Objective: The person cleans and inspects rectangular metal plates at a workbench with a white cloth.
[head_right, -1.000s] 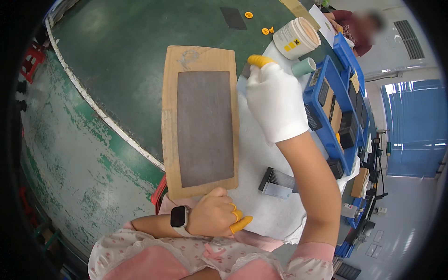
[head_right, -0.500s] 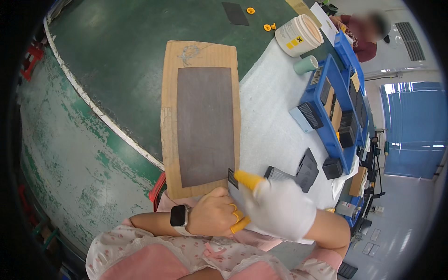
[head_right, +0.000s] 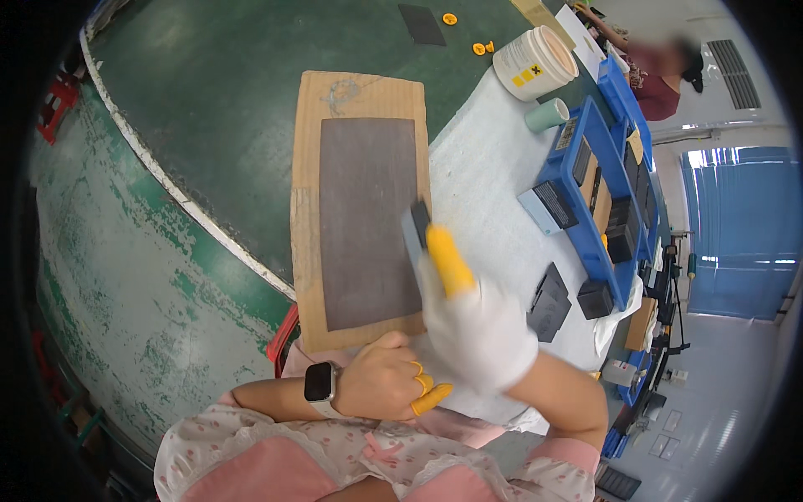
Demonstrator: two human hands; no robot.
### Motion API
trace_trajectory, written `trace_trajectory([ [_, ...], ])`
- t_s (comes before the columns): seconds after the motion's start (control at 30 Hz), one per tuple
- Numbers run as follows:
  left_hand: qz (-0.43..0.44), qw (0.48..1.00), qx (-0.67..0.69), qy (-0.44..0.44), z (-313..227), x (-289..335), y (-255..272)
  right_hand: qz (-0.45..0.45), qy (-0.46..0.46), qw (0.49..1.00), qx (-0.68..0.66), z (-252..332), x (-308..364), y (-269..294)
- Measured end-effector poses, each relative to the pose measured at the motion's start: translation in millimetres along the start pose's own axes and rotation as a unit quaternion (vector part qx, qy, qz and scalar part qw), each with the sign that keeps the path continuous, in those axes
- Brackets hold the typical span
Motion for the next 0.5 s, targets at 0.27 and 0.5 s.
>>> trace_trajectory([
  [0.27,-0.004,1.000,0.025,-0.012,-0.6,-2.1,2.1,0.164,-0.051,0.980,-0.098,0.9,43.6,8.0],
  [0.5,-0.036,0.999,0.004,-0.011,-3.0,-4.1,4.0,-0.059,-0.020,0.997,-0.051,-9.7,-31.1,28.9],
])
Point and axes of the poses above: each hand's wrist, its own x-axis away from the middle knuckle, its own y-axis out of the back of the hand, z = x × y, the point moved 9 cm from there along -x, towards the middle knuckle, and after that the axes turned 6 degrees about -x, right-handed, at the moved point
